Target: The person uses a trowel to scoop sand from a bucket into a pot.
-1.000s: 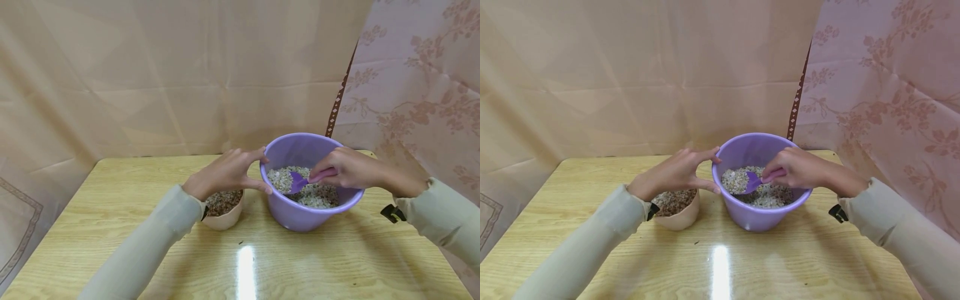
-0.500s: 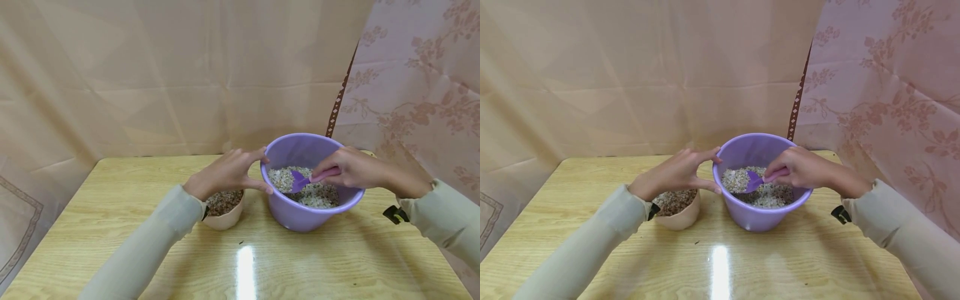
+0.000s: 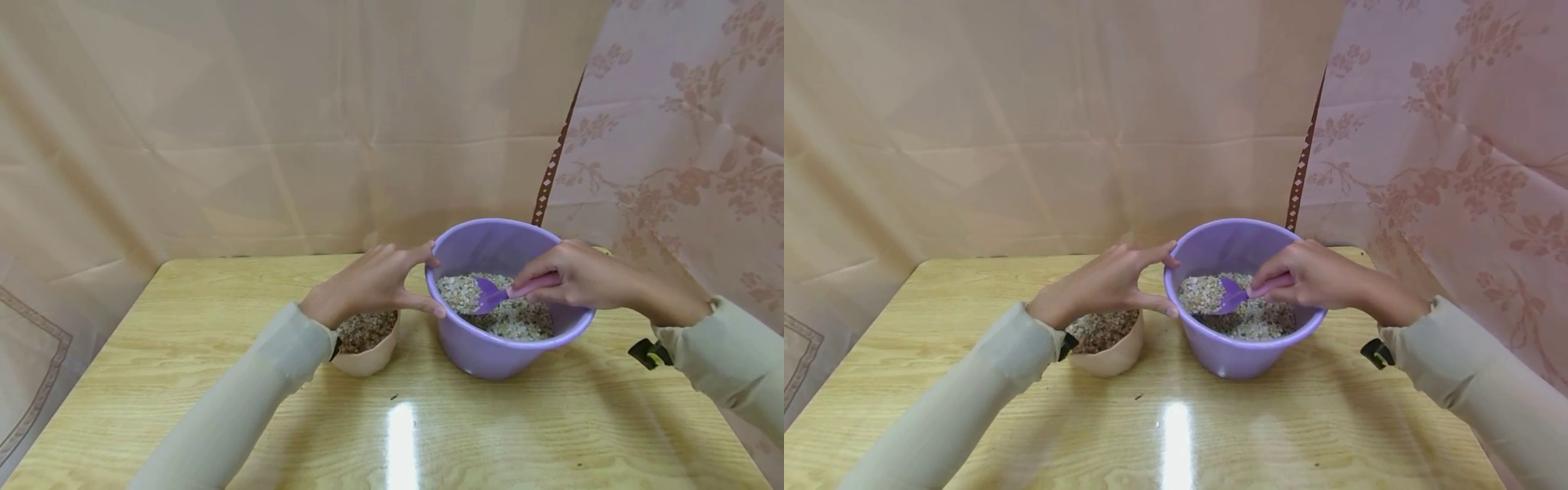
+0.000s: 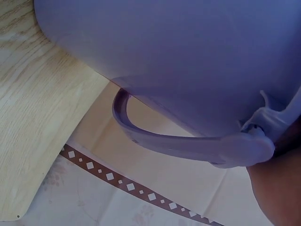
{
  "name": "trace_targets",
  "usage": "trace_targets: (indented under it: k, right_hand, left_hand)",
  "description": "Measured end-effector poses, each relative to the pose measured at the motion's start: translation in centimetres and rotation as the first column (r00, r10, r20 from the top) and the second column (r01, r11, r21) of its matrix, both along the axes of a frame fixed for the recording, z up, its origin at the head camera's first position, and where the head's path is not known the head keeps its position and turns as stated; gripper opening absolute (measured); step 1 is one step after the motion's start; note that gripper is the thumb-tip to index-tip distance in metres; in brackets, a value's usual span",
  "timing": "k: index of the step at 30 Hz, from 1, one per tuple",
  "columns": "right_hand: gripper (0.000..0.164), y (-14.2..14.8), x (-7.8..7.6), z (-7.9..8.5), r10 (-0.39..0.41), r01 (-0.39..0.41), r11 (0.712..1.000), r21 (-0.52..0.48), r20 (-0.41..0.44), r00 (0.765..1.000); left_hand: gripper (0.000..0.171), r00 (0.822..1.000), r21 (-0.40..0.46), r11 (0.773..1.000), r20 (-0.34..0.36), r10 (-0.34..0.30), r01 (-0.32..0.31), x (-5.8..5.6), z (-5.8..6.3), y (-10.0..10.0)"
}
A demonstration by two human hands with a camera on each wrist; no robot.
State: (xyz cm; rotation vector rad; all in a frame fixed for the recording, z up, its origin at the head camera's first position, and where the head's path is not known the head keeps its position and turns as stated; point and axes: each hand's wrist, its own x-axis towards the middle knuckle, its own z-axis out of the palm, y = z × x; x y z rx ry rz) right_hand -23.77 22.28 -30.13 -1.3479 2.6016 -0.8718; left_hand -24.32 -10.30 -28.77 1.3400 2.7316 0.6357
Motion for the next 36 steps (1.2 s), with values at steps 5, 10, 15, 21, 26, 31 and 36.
trace_targets:
  k: [5, 10, 15, 21, 26, 31, 36]
  right_hand:
    - [0.025, 0.28, 0.14, 0.02, -0.003, 0.004, 0.999, -0.038, 0.02, 1.0]
    - [0.028, 0.28, 0.19, -0.05, -0.007, 0.008, 0.998, -0.058, 0.022, 1.0]
    - [0.028, 0.34, 0.19, -0.2, 0.0, 0.0, 0.998, -0.062, 0.0, 1.0]
    - [0.028, 0.43, 0.17, -0.19, 0.046, -0.041, 0.992, -0.116, 0.035, 0.998]
    - [0.028, 0.56, 0.19, -0.14, 0.061, -0.054, 0.99, -0.129, 0.045, 0.997]
    - [0.028, 0.73, 0.2, -0.09, 0.068, -0.064, 0.988, -0.141, 0.025, 0.997]
    - [0.03, 0.79, 0.2, -0.01, 0.059, -0.059, 0.987, -0.151, 0.0, 0.998]
  left_hand:
    - [0.075, 1.0, -0.002, 1.0, -0.005, 0.002, -0.002, 0.08, 0.01, 0.03]
    - [0.073, 1.0, 0.003, 1.0, -0.007, 0.006, -0.006, 0.12, 0.05, -0.01]
    - [0.075, 1.0, 0.0, 1.0, -0.003, 0.008, -0.008, 0.12, 0.0, -0.02]
    - [0.074, 1.0, 0.009, 1.0, 0.0, 0.002, -0.002, 0.14, 0.05, -0.05]
    - [0.073, 1.0, 0.017, 1.0, -0.001, -0.004, 0.004, 0.12, 0.06, -0.05]
    - [0.075, 1.0, 0.02, 1.0, -0.009, -0.013, 0.013, 0.06, 0.05, -0.04]
    - [0.075, 1.0, 0.016, 1.0, -0.012, -0.015, 0.015, 0.02, 0.07, -0.04]
